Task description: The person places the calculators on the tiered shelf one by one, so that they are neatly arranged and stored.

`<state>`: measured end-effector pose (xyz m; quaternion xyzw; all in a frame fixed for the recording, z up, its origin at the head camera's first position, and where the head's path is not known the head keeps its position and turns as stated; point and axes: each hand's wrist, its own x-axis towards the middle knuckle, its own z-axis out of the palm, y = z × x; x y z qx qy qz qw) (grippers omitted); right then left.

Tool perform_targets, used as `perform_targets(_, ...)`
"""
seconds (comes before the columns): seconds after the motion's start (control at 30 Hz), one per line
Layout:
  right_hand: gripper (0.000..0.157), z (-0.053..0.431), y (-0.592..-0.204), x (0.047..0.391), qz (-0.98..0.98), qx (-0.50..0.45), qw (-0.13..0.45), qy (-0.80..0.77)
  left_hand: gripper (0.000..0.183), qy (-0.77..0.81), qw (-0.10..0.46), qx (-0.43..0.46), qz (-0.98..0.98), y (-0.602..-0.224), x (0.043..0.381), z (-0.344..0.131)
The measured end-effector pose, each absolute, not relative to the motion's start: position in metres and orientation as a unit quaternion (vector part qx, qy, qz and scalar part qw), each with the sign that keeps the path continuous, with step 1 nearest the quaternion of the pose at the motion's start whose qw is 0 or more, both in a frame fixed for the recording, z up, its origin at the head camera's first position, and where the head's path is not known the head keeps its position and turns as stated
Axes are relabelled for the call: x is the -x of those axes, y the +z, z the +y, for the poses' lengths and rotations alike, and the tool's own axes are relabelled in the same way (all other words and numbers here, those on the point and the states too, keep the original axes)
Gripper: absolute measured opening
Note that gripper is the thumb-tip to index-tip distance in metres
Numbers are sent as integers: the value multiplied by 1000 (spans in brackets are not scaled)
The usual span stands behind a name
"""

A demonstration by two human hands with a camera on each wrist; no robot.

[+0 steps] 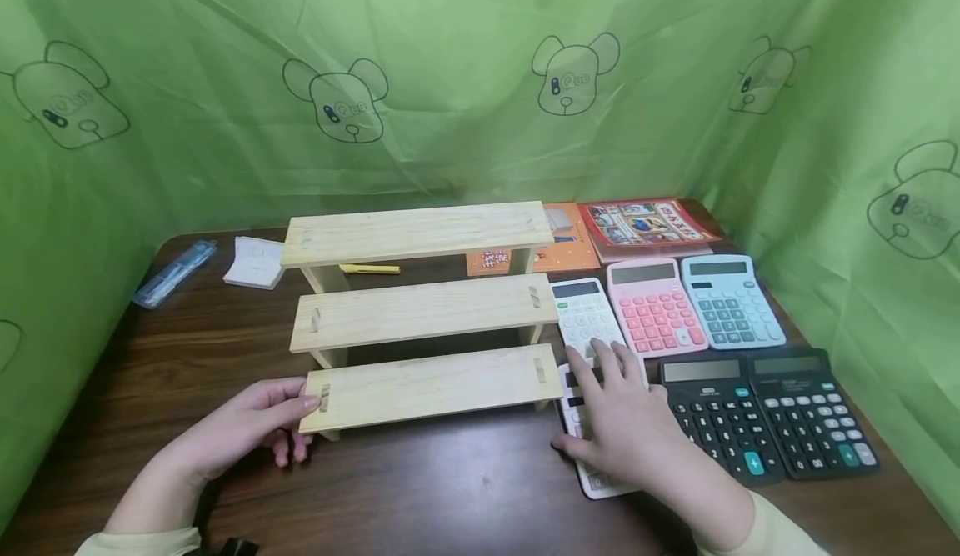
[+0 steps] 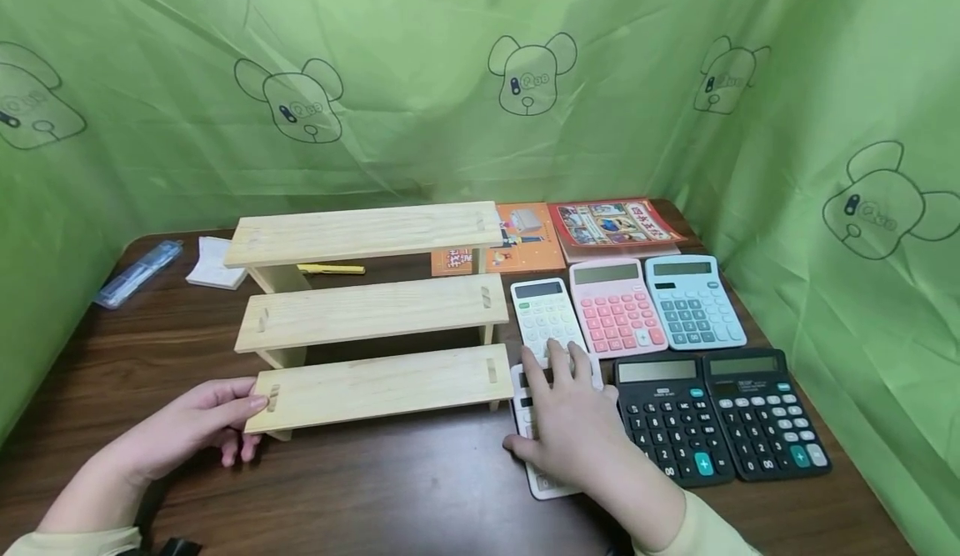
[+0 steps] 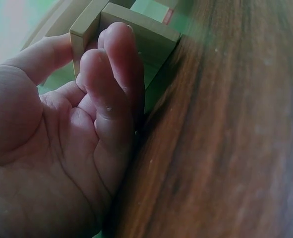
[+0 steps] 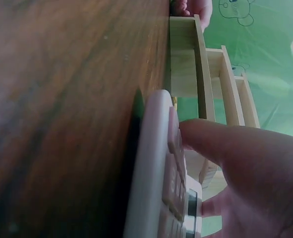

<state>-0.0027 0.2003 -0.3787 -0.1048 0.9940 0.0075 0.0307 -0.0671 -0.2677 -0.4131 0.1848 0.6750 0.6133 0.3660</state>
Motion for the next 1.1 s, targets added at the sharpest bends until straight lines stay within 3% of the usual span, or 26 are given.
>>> perform_targets(0.5,116,200,-365,9,995,79,60,-23,25,609,320,-137,712,-409,68,-264)
perform_targets(0.8,117,209,-336,17,989,89,-57,-100,27,648,311,-160,677,-410,69,-254)
perform_targets(1.1,122,188,-306,35,973,126,-164,-102,31,630,305,-114,705,-416,61,-249)
